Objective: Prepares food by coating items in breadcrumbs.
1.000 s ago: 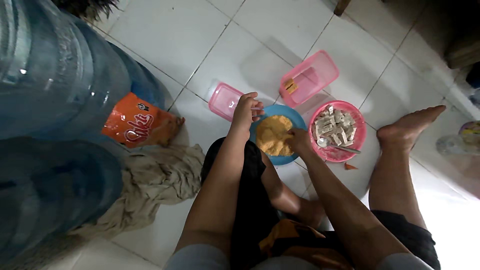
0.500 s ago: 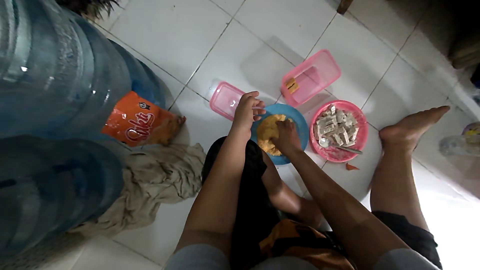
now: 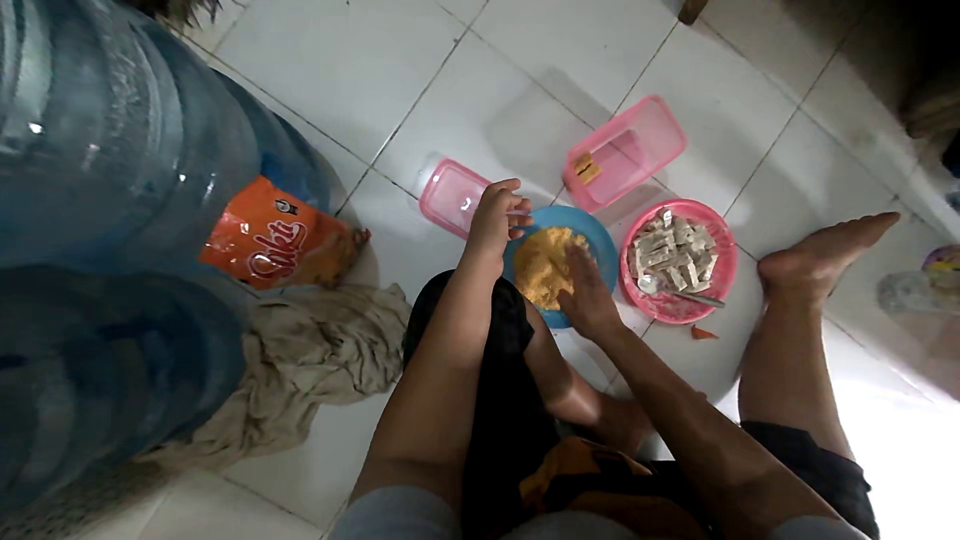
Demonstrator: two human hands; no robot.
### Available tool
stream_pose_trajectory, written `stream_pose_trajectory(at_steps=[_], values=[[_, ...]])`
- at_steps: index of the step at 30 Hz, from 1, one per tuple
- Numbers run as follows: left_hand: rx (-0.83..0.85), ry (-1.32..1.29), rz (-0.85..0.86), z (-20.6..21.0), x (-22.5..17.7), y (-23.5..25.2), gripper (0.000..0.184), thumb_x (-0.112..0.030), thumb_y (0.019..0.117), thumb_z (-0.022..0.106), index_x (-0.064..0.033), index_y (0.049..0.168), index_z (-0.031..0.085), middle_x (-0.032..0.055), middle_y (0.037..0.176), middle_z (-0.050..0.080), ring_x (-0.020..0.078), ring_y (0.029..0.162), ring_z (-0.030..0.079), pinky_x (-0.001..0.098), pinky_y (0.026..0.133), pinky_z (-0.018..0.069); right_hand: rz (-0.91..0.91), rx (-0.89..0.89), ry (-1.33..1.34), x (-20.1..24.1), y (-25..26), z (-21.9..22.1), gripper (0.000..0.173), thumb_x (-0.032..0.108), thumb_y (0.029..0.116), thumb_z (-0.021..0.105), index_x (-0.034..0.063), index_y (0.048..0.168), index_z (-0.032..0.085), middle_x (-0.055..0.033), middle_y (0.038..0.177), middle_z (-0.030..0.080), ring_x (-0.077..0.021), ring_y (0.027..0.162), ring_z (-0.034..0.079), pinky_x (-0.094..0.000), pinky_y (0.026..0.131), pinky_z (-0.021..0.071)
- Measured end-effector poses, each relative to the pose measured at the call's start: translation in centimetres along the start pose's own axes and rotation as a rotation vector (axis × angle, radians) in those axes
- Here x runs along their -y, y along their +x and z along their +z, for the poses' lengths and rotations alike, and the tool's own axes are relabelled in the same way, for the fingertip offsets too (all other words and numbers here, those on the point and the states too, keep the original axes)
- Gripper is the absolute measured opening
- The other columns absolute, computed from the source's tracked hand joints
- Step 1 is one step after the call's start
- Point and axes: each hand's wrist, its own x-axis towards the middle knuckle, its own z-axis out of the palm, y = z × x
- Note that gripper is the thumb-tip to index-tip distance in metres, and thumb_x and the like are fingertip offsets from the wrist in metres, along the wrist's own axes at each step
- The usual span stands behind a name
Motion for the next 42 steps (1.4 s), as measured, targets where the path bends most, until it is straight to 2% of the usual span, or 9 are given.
stream_pose_trajectory(at_steps=[2, 6, 9, 12, 25, 30, 36, 39, 42], values=[[-0.006, 0.004, 0.007, 0.1, 0.0, 0.0, 0.042, -0.022, 0.1073, 0.035, -0.0091, 0.145, 0.048, 0.0077, 0.114, 0.067, 0.0135, 0.086, 0.065, 0.0287, 0.073, 0.0516, -0.075, 0.079, -0.102, -0.8, -0.6, 1.4, 0.069, 0.013, 0.1, 0.054, -0.0059, 0.16, 0.026, -0.0234, 0.169, 0.022, -0.0356, 0.159, 0.018, -0.0564, 0.128, 0.0122], [-0.004, -0.014, 0.011, -0.1, 0.1, -0.2, 0.042, -0.022, 0.1071, 0.035, -0.009, 0.145, 0.048, 0.0076, 0.113, 0.066, 0.0135, 0.086, 0.064, 0.0288, 0.074, 0.0518, -0.058, -0.094, -0.084, -1.2, -1.6, 1.1, 0.073, 0.005, 0.0946, 0.055, -0.0049, 0.16, 0.026, -0.0244, 0.168, 0.023, -0.0365, 0.158, 0.021, -0.0533, 0.128, 0.0191], [-0.006, 0.006, 0.018, 0.1, 0.1, 0.0, 0.042, -0.023, 0.1078, 0.035, -0.009, 0.144, 0.049, 0.0071, 0.111, 0.067, 0.0136, 0.085, 0.065, 0.0292, 0.073, 0.0518, 0.0, -0.19, -0.036, -1.5, -2.8, -0.2, 0.035, 0.0, 0.0938, 0.059, -0.0021, 0.128, 0.069, -0.0248, 0.135, 0.063, -0.0413, 0.131, 0.057, -0.0562, 0.109, 0.0462], [0.009, 0.038, 0.029, 0.1, 0.1, 0.0, 0.044, -0.024, 0.1072, 0.034, -0.0084, 0.147, 0.046, 0.0077, 0.114, 0.067, 0.0145, 0.088, 0.065, 0.031, 0.075, 0.0519, 0.002, -0.011, -0.02, -1.9, -3.5, -0.5, 0.023, 0.003, 0.0979, 0.055, 0.0028, 0.102, 0.078, -0.0186, 0.103, 0.073, -0.0389, 0.109, 0.066, -0.0568, 0.101, 0.0471], [0.0, 0.021, 0.015, 0.0, 0.1, 0.0, 0.043, -0.023, 0.1076, 0.034, -0.008, 0.146, 0.047, 0.0067, 0.11, 0.067, 0.0132, 0.083, 0.064, 0.0287, 0.072, 0.0513, 0.081, 0.214, 0.115, -1.1, -2.1, 0.7, 0.033, -0.001, 0.1, 0.049, 0.0015, 0.124, 0.072, -0.0206, 0.125, 0.069, -0.0384, 0.125, 0.059, -0.0517, 0.111, 0.0443], [-0.003, 0.024, 0.022, 0.1, 0.0, 0.1, 0.043, -0.024, 0.1075, 0.035, -0.008, 0.146, 0.048, 0.0079, 0.113, 0.066, 0.0134, 0.084, 0.064, 0.0285, 0.073, 0.0515, 0.23, 0.219, 0.064, -0.9, -2.1, -1.6, 0.029, 0.001, 0.1022, 0.051, 0.0002, 0.12, 0.073, -0.022, 0.126, 0.067, -0.0379, 0.126, 0.059, -0.0516, 0.11, 0.0457], [-0.011, 0.023, 0.016, 0.1, 0.2, 0.0, 0.042, -0.023, 0.107, 0.037, -0.0083, 0.145, 0.048, 0.0079, 0.112, 0.066, 0.014, 0.086, 0.065, 0.0296, 0.075, 0.0519, 0.193, 0.28, 0.122, 0.8, -1.3, 0.2, 0.033, 0.001, 0.1013, 0.051, 0.0028, 0.129, 0.069, -0.0207, 0.131, 0.065, -0.0351, 0.125, 0.061, -0.0511, 0.107, 0.049], [-0.013, 0.029, 0.017, 0.0, 0.3, 0.0, 0.043, -0.024, 0.1076, 0.036, -0.0081, 0.146, 0.047, 0.0083, 0.113, 0.066, 0.014, 0.087, 0.065, 0.0295, 0.075, 0.0516, 0.092, 0.126, -0.029, 1.3, -0.8, 0.9, 0.028, 0.001, 0.0961, 0.061, 0.0033, 0.122, 0.072, -0.0221, 0.126, 0.065, -0.0393, 0.123, 0.061, -0.0541, 0.102, 0.0523], [-0.005, 0.041, 0.011, 0.3, 0.1, 0.0, 0.043, -0.023, 0.108, 0.035, -0.0075, 0.147, 0.046, 0.0099, 0.116, 0.066, 0.0152, 0.087, 0.065, 0.0308, 0.075, 0.0526, -0.092, 0.159, -0.129, 0.8, -0.2, 1.8, 0.051, 0.002, 0.0941, 0.066, 0.0194, 0.141, 0.063, -0.0217, 0.15, 0.052, -0.0445, 0.135, 0.051, -0.0585, 0.107, 0.0474]])
